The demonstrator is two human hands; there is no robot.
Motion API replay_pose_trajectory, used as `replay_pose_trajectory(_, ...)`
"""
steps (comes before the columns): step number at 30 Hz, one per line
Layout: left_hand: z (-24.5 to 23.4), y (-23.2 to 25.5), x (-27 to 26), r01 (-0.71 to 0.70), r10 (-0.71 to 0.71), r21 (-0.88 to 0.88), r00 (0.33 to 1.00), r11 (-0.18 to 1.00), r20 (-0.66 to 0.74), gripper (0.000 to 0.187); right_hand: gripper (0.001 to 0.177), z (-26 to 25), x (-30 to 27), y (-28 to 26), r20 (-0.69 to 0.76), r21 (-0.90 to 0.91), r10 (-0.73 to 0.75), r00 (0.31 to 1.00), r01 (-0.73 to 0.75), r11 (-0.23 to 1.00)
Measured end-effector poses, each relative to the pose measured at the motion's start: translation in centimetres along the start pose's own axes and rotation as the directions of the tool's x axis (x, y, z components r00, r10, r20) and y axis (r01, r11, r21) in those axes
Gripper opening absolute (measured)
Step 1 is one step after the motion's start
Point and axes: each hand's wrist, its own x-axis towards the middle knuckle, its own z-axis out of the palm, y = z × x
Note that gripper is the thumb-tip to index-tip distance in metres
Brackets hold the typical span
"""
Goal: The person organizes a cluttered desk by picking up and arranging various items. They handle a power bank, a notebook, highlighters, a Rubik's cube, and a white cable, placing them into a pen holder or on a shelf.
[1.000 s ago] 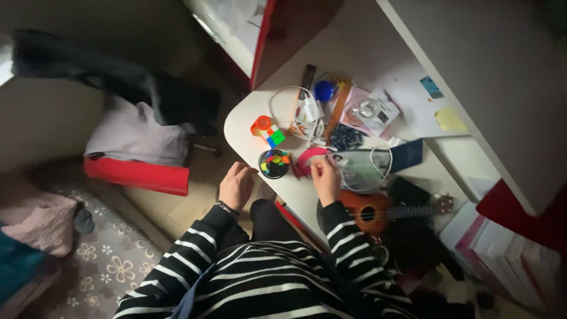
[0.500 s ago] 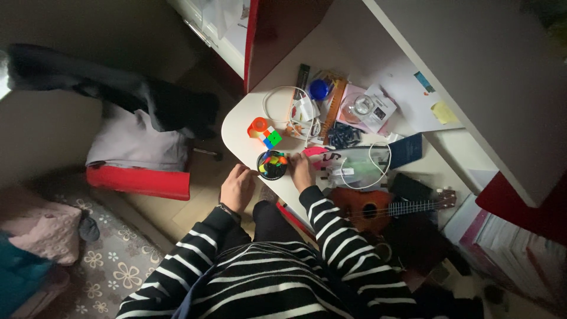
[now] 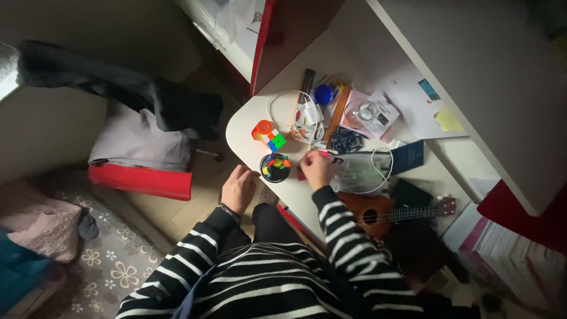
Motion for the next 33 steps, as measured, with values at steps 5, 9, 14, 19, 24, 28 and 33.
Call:
replay_pose_trajectory(5, 0.7, -0.6, -0.1, -0.011, 0.011, -0.026, 1.000, 1.000, 0.016, 0.025, 0.006, -15.2, -5.8, -5.8, -0.194, 0.558, -0.068, 0.979, 0.167, 0.813)
replay_pose_trajectory(9, 1.2, -0.5, -0.1, 0.011, -0.008, -0.041, 0.999, 0.999, 0.054, 0.025, 0.006, -19.3, -10.7, -9.6, -0.172, 0.744, -0.219, 0.961, 0.272, 0.610)
replay_pose_trajectory(14, 1.4, -0.6, 0.1, 0.058, -0.051, -0.091, 0.996, 0.994, 0.073, 0.023, 0.009, -17.0, -13.1, -11.6, -0.195, 0.428, -0.466, 0.863, 0.502, 0.751)
replay_pose_trajectory(19, 1.9, -1.1, -0.3, 0.084, -0.074, -0.115, 0.993, 0.990, 0.091, 0.028, 0.009, -15.3, -12.8, -13.2, -0.233, 0.263, -0.625, 0.745, 0.667, 0.697)
replay_pose_trajectory(24, 1.5, -0.9, -0.5, 0.124, -0.105, -0.113, 0.982, 0.986, 0.160, 0.034, 0.012, -11.3, -11.3, -12.3, -0.216, 0.274, -0.627, 0.749, 0.662, 0.697)
replay_pose_trajectory(28, 1.1, -0.6, -0.4, 0.122, -0.096, -0.142, 0.979, 0.982, 0.181, 0.033, 0.014, -11.7, -11.1, -12.8, -0.191, 0.197, -0.658, 0.728, 0.686, 0.701)
replay_pose_trajectory(33, 0.4, 0.3, -0.2, 0.157, -0.127, -0.118, 0.965, 0.981, 0.228, 0.040, 0.019, -11.2, -10.9, -12.6, -0.156, 0.149, -0.678, 0.718, 0.696, 0.702)
